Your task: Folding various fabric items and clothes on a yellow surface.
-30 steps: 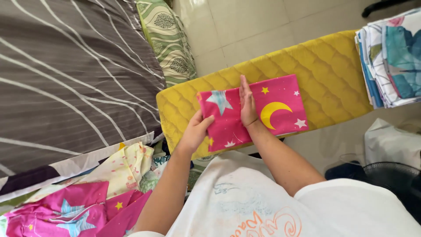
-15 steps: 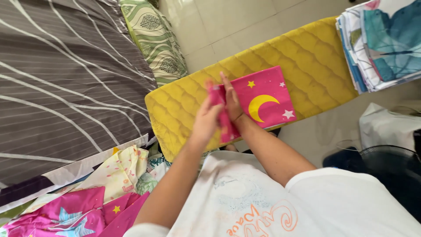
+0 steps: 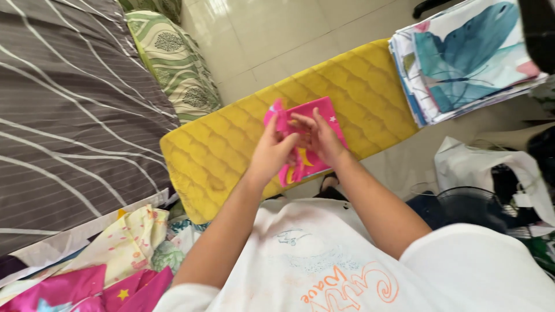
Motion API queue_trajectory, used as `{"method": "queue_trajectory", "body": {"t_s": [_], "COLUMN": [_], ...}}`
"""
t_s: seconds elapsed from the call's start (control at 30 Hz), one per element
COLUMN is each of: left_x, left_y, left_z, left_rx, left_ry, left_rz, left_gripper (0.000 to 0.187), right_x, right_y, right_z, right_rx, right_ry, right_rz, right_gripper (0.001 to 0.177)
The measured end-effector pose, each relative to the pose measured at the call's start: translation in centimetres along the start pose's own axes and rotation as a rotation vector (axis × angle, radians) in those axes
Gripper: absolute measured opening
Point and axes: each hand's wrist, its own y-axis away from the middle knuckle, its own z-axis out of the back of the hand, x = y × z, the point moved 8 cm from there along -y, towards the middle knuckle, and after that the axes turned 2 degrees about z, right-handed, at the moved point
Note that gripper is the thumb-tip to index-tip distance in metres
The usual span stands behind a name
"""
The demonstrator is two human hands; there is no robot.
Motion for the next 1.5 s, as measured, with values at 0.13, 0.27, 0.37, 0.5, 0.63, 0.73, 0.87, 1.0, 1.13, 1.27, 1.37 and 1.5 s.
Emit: {"method": "queue_trajectory", "body": {"t_s": [0.13,0.27,0.37,0.5,0.63,0.73,0.87,1.0,1.13,1.27,1.37,1.5], "left_x": [1.8,6.0,5.4,4.0,7.6,7.7,7.2,6.7,9.2,10.9,11.8,13.4], "left_y": [-3.5,-6.1,-5.0,-1.4,0.6,2.6,4.5,5.3,3.8,0.4,-1.8,-5.4], "left_z": [-5.0,-6.1,-4.4,-0.5,4.1,5.5,5.5,5.6,6.4,6.1,5.7,4.3], "left_rx": [-0.063,0.028,-0.008,-0.097,-0.214,-0.254,-0.26,-0.236,-0.188,-0.218,-0.21,0.033], "left_ry": [-0.307,-0.446,-0.5,-0.457,-0.401,-0.441,-0.554,-0.643,-0.61,-0.477,-0.37,-0.128], "left_rz": [0.141,0.176,0.069,0.069,0.13,0.173,0.174,0.128,0.04,0.053,0.191,0.123], "left_gripper": [0.089,0.084,0.072,0.067,0.064,0.056,0.052,0.052,0.053,0.064,0.064,0.044], "right_x": [1.5,0.7,2.1,3.4,3.8,4.8,4.7,5.7,8.1,6.3,5.1,6.1], "right_y": [2.7,1.7,1.5,1.5,1.9,2.2,2.3,2.8,4.8,2.5,1.9,1.7], "right_z": [2.3,8.1,7.7,8.5,8.9,9.0,10.5,8.8,4.5,7.9,7.6,5.0], "right_rx": [0.252,-0.084,-0.114,-0.234,-0.296,-0.391,-0.485,-0.573,-0.737,-0.706,-0.568,-0.335], "right_ry": [-0.147,0.065,0.227,0.478,0.698,0.816,0.909,1.045,1.56,1.438,1.188,1.048], "right_rz": [0.056,-0.013,0.06,0.197,0.165,0.264,0.3,0.257,0.44,0.172,0.007,0.201], "right_gripper": [0.082,0.045,0.037,0.033,0.03,0.029,0.029,0.032,0.039,0.048,0.043,0.037]}}
